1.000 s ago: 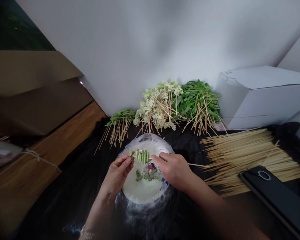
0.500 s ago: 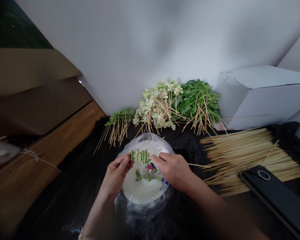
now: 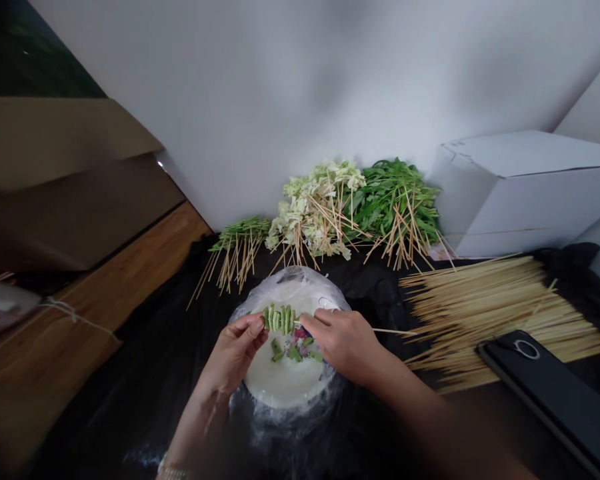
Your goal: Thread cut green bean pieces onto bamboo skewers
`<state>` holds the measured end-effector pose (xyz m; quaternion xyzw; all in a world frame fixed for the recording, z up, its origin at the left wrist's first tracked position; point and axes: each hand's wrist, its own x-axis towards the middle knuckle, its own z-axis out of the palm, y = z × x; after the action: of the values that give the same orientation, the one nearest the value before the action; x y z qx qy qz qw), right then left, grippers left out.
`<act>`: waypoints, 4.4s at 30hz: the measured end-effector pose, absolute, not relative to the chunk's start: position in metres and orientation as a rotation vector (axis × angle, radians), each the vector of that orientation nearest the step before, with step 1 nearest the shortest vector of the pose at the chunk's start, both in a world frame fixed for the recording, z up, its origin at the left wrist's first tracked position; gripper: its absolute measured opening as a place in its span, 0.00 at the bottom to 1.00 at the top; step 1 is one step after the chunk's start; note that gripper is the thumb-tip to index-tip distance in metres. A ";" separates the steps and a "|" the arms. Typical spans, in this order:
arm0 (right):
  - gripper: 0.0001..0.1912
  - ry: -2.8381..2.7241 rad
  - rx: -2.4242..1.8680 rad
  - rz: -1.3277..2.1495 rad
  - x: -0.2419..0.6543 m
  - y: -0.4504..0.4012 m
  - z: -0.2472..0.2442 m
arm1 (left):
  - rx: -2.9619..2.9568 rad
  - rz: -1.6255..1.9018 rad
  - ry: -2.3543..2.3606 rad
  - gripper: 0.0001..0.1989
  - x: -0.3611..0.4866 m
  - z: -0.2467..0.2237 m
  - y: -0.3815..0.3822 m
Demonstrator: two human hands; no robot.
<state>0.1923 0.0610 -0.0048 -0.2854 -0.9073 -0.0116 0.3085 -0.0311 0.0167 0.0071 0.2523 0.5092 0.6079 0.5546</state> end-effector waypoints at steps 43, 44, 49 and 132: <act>0.16 -2.363 -0.820 0.008 0.200 0.071 -0.007 | 2.013 0.410 1.828 0.09 -0.037 0.024 0.017; 0.16 -2.340 -0.818 0.027 0.200 0.071 -0.007 | 1.942 0.561 1.782 0.07 -0.037 0.023 0.017; 0.17 -2.290 -0.804 0.088 0.200 0.070 -0.008 | 1.158 1.155 1.497 0.08 -0.033 0.002 0.019; 0.14 -2.256 -0.702 0.400 0.181 0.059 -0.019 | 1.169 1.755 1.674 0.21 -0.133 0.064 0.048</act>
<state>0.1815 0.0588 -0.0192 -0.2728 -0.8769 0.1553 0.3641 -0.1333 0.0482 0.0641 0.4232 0.6062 0.6356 0.2225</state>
